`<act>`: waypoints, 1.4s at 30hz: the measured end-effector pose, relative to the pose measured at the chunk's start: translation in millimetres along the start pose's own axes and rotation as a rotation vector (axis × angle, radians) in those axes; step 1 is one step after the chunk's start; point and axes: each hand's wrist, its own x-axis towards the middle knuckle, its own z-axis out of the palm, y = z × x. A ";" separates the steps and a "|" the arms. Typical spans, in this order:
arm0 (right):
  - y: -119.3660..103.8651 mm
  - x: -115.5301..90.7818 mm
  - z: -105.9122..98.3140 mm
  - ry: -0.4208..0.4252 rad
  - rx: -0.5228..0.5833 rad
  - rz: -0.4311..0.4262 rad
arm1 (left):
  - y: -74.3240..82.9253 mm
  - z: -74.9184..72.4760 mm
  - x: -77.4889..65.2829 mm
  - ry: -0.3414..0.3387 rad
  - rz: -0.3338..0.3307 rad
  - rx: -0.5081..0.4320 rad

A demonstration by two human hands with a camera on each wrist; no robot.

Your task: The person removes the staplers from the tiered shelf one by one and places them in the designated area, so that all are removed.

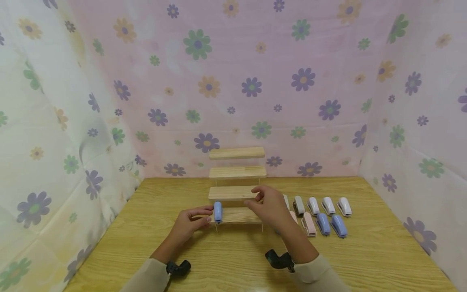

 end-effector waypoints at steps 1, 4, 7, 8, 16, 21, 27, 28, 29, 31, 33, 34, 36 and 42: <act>-1.6 0.1 2.1 -0.007 0.014 -0.001 | -0.3 -0.1 0.0 0.001 0.000 0.001; -6.8 1.5 8.7 -0.020 0.053 0.007 | -1.1 -0.5 0.1 0.003 -0.001 0.003; -12.8 3.2 15.4 -0.029 0.082 0.026 | -2.3 -1.2 0.5 0.002 0.000 0.000; -14.7 3.7 17.5 -0.030 0.086 0.030 | -2.4 -1.2 0.6 0.001 -0.001 0.002; -26.4 4.2 32.8 -0.037 0.081 0.047 | -3.3 -1.4 1.3 0.007 -0.004 0.000; -25.2 3.0 44.8 -0.032 0.113 0.013 | -3.5 -0.7 2.3 0.004 0.009 -0.002; -22.8 4.4 59.2 -0.032 0.143 0.004 | -5.5 -2.0 3.0 -0.001 0.015 -0.006; -22.4 4.6 61.2 -0.029 0.145 0.003 | -6.1 -2.2 3.4 -0.001 0.015 -0.007; -21.9 4.9 63.3 -0.027 0.148 0.004 | -6.5 -2.3 3.8 -0.002 0.017 -0.005; -21.6 4.4 67.0 -0.027 0.158 0.005 | -7.2 -2.6 4.5 -0.006 0.018 -0.003; -21.5 3.5 70.6 -0.033 0.171 0.008 | -7.4 -2.7 4.7 -0.014 0.020 -0.002; -21.6 3.0 72.1 -0.038 0.177 0.008 | -7.3 -2.7 4.7 -0.015 0.017 -0.002; -22.5 1.6 74.9 -0.044 0.180 0.006 | -6.4 -2.6 4.2 -0.015 0.009 -0.004; -23.0 0.1 84.2 -0.043 0.144 -0.016 | -2.6 -2.0 2.0 -0.003 -0.004 0.004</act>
